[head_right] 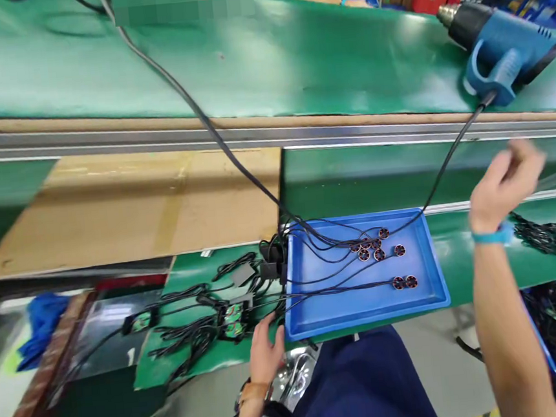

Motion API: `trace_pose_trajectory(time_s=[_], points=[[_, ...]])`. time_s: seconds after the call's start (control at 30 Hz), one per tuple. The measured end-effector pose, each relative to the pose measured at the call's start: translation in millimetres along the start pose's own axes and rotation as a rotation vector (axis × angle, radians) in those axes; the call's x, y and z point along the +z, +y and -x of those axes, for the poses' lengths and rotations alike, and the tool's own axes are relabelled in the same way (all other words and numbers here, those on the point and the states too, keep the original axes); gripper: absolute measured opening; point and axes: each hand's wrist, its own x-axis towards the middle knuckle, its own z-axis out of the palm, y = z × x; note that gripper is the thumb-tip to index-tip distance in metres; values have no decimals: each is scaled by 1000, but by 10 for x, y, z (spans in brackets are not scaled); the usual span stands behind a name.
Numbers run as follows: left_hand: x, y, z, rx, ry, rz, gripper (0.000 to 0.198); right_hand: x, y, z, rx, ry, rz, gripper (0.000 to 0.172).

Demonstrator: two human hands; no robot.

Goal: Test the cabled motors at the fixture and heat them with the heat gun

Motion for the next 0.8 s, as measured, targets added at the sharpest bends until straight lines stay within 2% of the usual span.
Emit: trace_pose_trajectory(time_s=[0.03,0.07,0.1,0.13,0.17,0.23,0.3,0.37,0.43,0.53,0.6,0.67,0.73,0.8], points=[[56,-35,-68,49,-21,-30,44,-212,85,482,24,-98,41,45],[101,-82,-126,80,-50,-59,40,-409,184,975,76,-321,79,40],[130,-131,-171,104,-84,-84,37,-586,293,1459,124,-667,79,34],[139,-173,-202,127,-111,-110,34,-741,403,1913,145,-836,80,28],[123,-198,-220,154,-122,-140,32,-873,508,2323,169,-971,96,32],[23,-174,-218,220,-87,-209,31,-1066,680,2966,258,-1332,255,59],[-130,-48,-172,288,-2,-259,31,-1161,798,3351,329,-1489,351,67],[-272,134,-102,354,82,-287,27,-1171,874,3505,383,-1500,365,56],[-363,306,-19,407,138,-307,22,-1143,907,3488,417,-1419,347,45],[-394,459,117,438,148,-317,19,-1141,830,3270,387,-1118,290,43],[-376,499,210,391,178,-264,19,-1198,690,3057,280,-893,149,39],[-362,526,287,280,251,-172,21,-1271,501,2831,154,-742,-28,32],[-372,566,326,175,291,-81,24,-1308,279,2615,72,-654,-164,28],[-407,622,311,136,233,-32,27,-1268,22,2418,47,-604,-263,28]])
